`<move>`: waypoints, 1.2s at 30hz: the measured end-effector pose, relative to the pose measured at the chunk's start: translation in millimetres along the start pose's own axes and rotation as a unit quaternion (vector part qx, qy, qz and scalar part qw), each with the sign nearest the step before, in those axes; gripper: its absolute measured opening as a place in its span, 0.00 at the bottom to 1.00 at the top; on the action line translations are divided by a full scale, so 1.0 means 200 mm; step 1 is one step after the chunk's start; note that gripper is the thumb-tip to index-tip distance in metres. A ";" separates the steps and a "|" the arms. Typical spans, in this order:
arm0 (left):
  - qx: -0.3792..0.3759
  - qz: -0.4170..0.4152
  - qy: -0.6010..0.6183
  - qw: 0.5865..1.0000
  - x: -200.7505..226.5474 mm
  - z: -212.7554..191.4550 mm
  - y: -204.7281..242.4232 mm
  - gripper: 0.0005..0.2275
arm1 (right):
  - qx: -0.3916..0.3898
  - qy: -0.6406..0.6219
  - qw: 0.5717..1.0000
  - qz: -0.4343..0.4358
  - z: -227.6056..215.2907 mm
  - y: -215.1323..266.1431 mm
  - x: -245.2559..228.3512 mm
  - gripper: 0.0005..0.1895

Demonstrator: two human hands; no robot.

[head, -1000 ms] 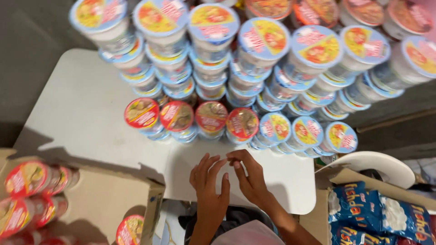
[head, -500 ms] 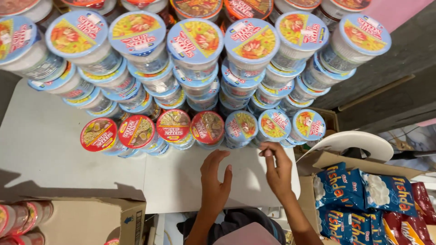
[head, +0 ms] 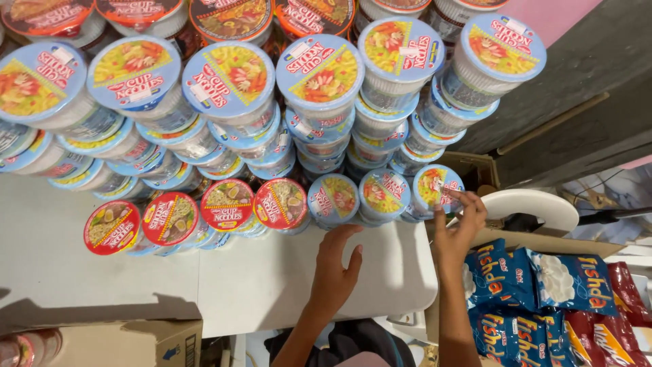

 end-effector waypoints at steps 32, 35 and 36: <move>0.308 -0.151 -0.015 0.939 -0.39 -0.29 0.13 0.30 | -0.333 0.049 0.904 -0.263 0.75 0.18 -0.79 0.44; 0.297 -0.127 0.012 0.946 -0.38 -0.30 0.14 0.31 | -0.367 0.066 0.893 -0.254 0.82 0.19 -0.80 0.49; 0.293 -0.103 0.021 0.950 -0.37 -0.31 0.14 0.31 | -0.389 0.094 0.884 -0.242 0.84 0.20 -0.80 0.51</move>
Point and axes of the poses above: each hand's wrist, its own y-axis away from the middle knuckle, its own z-axis out of the palm, x = y × z, the point moved 2 cm from there along -y, towards the middle knuckle, and after that the axes turned 5 degrees about -y, right-handed, at the moved point
